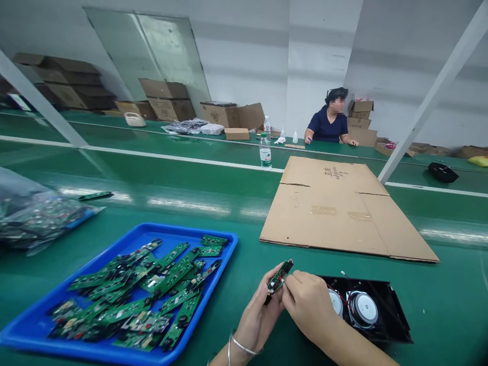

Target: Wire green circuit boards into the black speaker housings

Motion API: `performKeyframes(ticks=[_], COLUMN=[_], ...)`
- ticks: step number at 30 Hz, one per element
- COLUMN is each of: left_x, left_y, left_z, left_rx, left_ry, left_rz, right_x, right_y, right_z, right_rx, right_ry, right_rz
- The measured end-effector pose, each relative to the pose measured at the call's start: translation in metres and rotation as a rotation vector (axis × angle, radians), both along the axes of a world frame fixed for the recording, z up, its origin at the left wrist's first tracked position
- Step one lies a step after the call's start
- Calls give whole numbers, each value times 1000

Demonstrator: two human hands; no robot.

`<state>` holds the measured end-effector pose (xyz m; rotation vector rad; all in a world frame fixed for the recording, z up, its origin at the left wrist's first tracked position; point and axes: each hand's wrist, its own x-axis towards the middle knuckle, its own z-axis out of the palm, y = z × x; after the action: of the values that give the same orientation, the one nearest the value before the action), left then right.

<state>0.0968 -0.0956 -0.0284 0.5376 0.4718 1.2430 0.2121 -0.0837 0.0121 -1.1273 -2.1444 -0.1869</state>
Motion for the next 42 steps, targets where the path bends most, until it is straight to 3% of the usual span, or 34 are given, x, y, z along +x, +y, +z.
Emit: performKeyframes(ticks=[7,16,19,22,24,27,31,34,36,38,42], left_x=[-4,-5,-8,-10,-10,-13,-23,-20,-8,9,40], left_y=[-7,-12,-1,8,10,7,3,-6,-15,-25,-38], left_z=[13,21,12,6,10,23,32,31,33,38,55], left_rx=[-36,-49,-8,-13,-34,-83,-44,32,44,45,125], left_ry=[112,219,380,519,520,446,393,355,359,421,785], left_rz=[135,154,142,122,104,1,-340,-676,-768,-720,-426], right_x=[-5,-8,-4,18,43,88,126,127,119,111,106], right_y=[-6,-8,-4,-2,-4,-14,-31,-33,-29,-22,-11], right_z=[-6,-10,-3,21,38,51,39,22,13,6,0], right_rx=[119,136,52,-160,-321,-548,-772,-745,-659,-549,-418], right_ry=[-118,-79,-154,-223,-212,-151,-21,-15,-57,-100,-98], right_rz=[62,62,8,-16,-40,-137,-233,-369,-456,-477,-397])
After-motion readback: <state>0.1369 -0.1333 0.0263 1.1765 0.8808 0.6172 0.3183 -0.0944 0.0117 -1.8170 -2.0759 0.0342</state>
